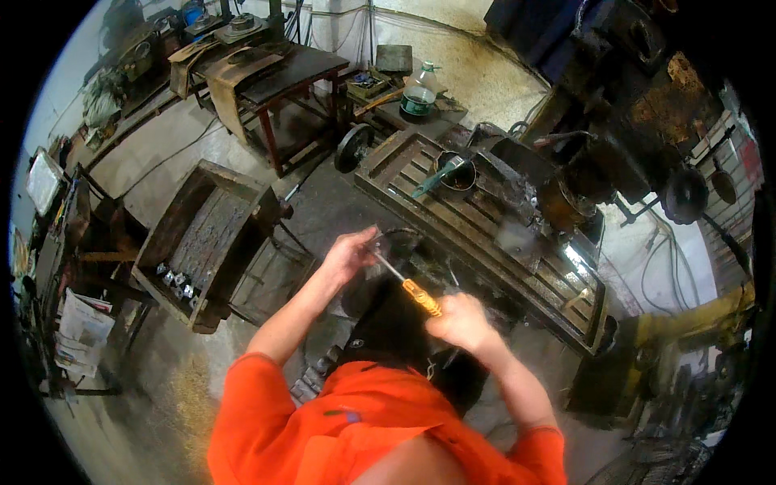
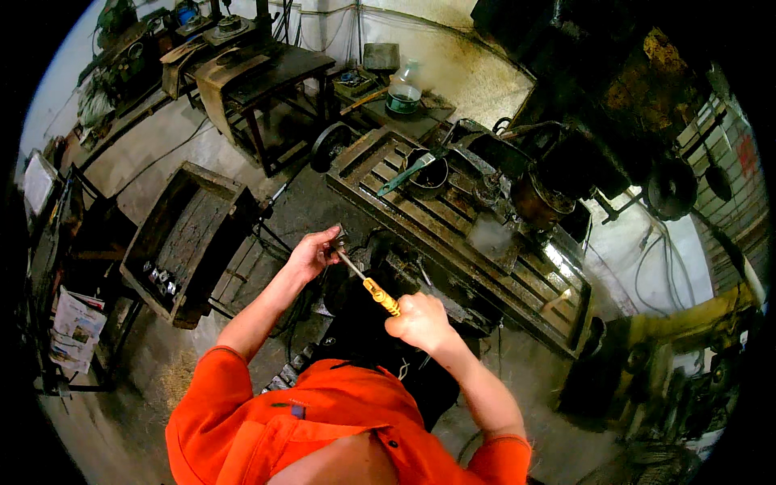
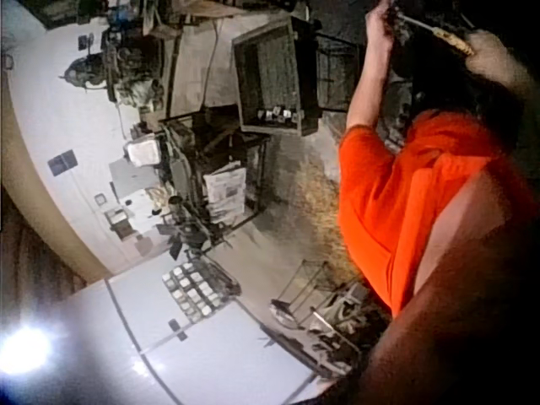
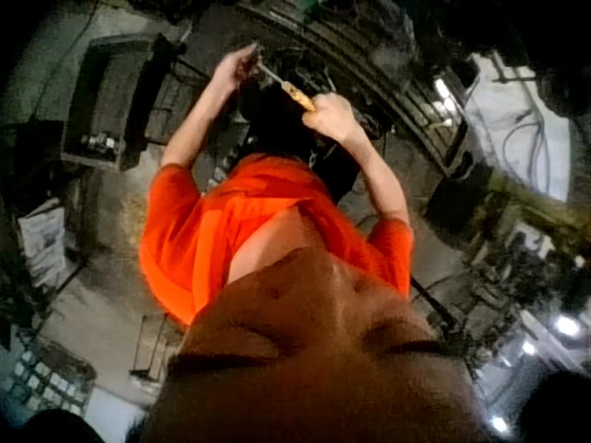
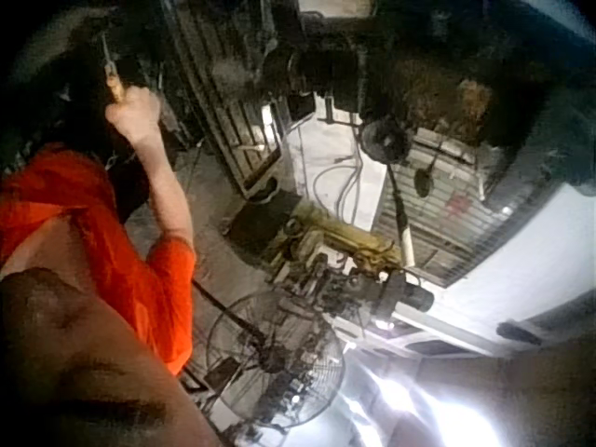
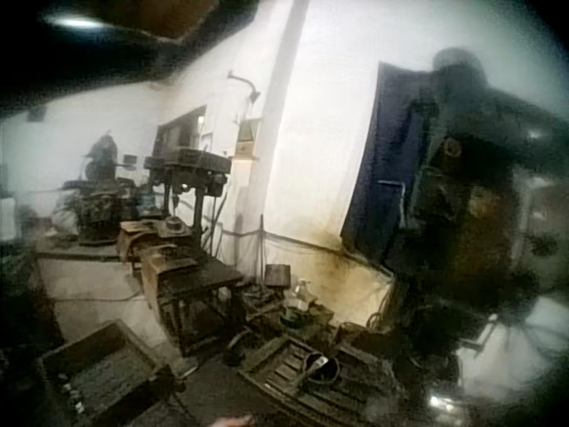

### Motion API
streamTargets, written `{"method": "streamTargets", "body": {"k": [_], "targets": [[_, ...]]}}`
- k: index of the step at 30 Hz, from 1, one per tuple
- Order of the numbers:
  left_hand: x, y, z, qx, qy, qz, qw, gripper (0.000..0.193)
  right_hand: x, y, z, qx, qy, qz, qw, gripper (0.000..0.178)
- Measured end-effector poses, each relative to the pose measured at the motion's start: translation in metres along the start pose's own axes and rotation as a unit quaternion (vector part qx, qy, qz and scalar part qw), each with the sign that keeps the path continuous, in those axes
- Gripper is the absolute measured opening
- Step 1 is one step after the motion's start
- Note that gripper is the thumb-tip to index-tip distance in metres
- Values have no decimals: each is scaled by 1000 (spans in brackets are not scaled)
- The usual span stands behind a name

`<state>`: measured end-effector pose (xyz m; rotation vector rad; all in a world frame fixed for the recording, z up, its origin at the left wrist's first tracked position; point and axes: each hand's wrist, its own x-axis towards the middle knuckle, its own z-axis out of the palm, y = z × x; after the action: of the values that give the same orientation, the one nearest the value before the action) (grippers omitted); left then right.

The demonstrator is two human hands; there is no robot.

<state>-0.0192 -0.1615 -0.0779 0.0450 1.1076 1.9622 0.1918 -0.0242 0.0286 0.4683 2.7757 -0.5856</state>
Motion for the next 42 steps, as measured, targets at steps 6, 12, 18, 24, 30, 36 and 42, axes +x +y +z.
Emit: {"method": "streamTargets", "body": {"k": [6, 12, 18, 24, 30, 36, 42], "targets": [[-10, 16, 7, 254, 15, 97, 962, 35, -9, 6, -21, 70, -39, 40, 996, 32], [0, 6, 38, 668, -29, 378, 640, 37, -32, 51, -11, 37, 52, -32, 997, 31], [6, 0, 58, 650, -53, 353, 671, 39, -61, 135, -64, 17, 210, 298, 931, 33], [12, -15, 100, 645, -45, 329, 688, 39, 8, 190, -66, 32, 297, 329, 896, 32], [11, -12, 113, 661, -64, 299, 685, 42, -44, 167, -71, 29, 194, 225, 954, 26], [21, -32, 166, 689, -102, 359, 621, 38, -55, 216, -53, 161, 267, 343, 886, 20], [56, -53, 210, 691, -126, 352, 619, 37, -105, 165, -27, 176, 147, 105, 968, 16]]}}
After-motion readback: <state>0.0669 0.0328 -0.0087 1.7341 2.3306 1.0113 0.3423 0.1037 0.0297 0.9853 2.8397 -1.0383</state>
